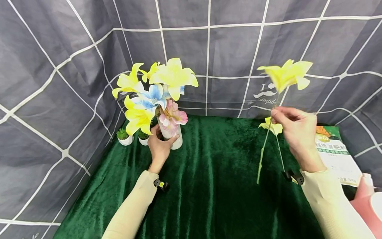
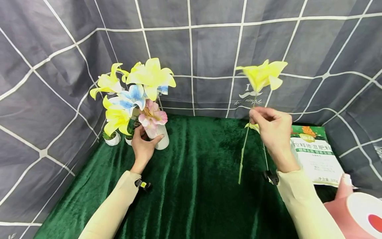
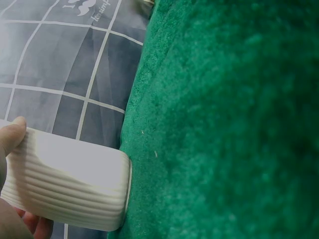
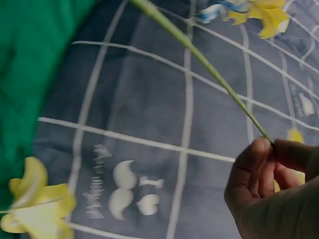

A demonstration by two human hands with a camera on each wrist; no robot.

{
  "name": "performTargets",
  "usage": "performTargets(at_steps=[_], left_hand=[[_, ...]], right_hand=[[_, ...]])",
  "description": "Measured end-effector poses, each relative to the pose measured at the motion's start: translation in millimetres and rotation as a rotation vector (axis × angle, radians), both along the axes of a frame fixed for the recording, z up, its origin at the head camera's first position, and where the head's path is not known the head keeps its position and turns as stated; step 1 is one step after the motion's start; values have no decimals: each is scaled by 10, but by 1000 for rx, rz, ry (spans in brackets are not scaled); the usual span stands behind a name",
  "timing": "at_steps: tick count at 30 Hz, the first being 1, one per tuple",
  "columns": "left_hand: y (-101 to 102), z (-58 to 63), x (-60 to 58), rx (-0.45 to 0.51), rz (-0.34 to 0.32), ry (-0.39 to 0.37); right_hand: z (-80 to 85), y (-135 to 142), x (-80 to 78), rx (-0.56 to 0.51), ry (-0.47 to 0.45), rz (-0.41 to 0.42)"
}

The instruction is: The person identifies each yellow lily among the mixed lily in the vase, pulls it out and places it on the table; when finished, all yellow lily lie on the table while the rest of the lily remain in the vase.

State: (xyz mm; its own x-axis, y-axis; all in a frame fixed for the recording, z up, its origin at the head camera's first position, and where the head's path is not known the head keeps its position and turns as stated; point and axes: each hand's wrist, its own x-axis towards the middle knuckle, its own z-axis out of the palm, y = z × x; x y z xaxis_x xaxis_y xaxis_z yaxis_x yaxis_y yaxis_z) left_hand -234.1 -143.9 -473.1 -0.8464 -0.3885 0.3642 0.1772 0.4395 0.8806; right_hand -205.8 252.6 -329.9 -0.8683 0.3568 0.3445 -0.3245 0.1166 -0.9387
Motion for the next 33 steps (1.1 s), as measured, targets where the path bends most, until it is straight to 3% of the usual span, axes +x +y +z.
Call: performTargets(at_steps=[2, 5, 9, 16, 25, 33], left_hand=[[0, 3, 2, 1, 3, -4], [-1, 5, 4, -1, 4, -5], [0, 3, 4, 2, 0, 1], [2, -11, 5, 3, 2, 2], [3, -10, 9, -5, 4, 1], [10, -6, 10, 16, -6, 0]], right_hand=[[-125, 40, -9, 144, -99, -5], [-322, 58, -40, 278, -204, 27], [-568, 55, -108, 374, -286, 66], [-870, 91, -197, 569, -410, 64], [-1083, 148, -273, 544, -553, 153], [-1211, 222, -292, 498, -625, 212]])
